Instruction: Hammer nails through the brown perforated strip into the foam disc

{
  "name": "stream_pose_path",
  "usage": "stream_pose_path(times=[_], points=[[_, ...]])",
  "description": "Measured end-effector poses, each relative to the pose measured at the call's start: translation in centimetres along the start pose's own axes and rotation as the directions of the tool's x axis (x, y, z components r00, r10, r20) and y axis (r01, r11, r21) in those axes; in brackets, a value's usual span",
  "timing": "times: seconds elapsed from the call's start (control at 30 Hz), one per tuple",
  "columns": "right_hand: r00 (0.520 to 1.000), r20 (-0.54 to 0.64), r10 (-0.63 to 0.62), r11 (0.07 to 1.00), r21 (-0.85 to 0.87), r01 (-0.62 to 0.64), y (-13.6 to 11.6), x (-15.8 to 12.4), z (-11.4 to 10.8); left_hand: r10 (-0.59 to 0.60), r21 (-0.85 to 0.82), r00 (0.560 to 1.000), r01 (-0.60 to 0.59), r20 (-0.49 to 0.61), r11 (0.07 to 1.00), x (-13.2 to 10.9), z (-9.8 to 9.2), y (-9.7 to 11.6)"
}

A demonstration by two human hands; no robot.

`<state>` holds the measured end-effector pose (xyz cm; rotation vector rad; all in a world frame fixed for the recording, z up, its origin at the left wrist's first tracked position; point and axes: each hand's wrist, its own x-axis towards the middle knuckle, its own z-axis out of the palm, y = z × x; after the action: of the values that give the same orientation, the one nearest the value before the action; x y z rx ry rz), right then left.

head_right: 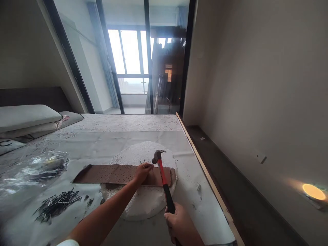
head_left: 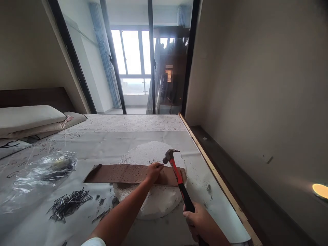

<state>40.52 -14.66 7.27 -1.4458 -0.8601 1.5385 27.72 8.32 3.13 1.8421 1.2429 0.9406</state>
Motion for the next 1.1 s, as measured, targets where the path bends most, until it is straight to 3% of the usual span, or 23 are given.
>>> stream_pose_path(times=[0.4,0.5,0.6,0.7,0.93,1.1], points=[[1.0,-0.012,-0.012,0.999,-0.037,0.011,0.5,0.0,0.4,0.013,0.05,1.0,-0.013,-0.011,0.999,0.2,0.4,-0.6],[0.997,-0.071,-0.021,0.991,-0.131,0.011,0.2,-0.4,0.2,0.051,0.09,0.998,-0.048,-0.034,0.995,0.1,0.6,-0.4],[0.982,-0.155,-0.106,0.96,-0.273,0.06,-0.4,-0.8,-0.1,0.092,0.114,0.995,-0.087,-0.043,0.99,0.1,0.7,-0.3],[0.974,-0.162,-0.159,0.924,-0.371,0.089,-0.6,-0.9,-0.1,0.115,0.129,0.993,-0.11,-0.036,0.986,0.0,0.9,-0.2],[0.977,-0.165,-0.133,0.889,-0.456,0.044,-1.4,-1.6,0.6,0.119,0.121,0.992,-0.113,-0.049,0.986,-0.1,1.1,-0.3],[0.989,-0.147,-0.035,0.892,-0.451,-0.035,-2.6,-1.8,1.3,0.117,0.128,0.992,-0.11,-0.048,0.986,-0.1,1.2,-0.6]])
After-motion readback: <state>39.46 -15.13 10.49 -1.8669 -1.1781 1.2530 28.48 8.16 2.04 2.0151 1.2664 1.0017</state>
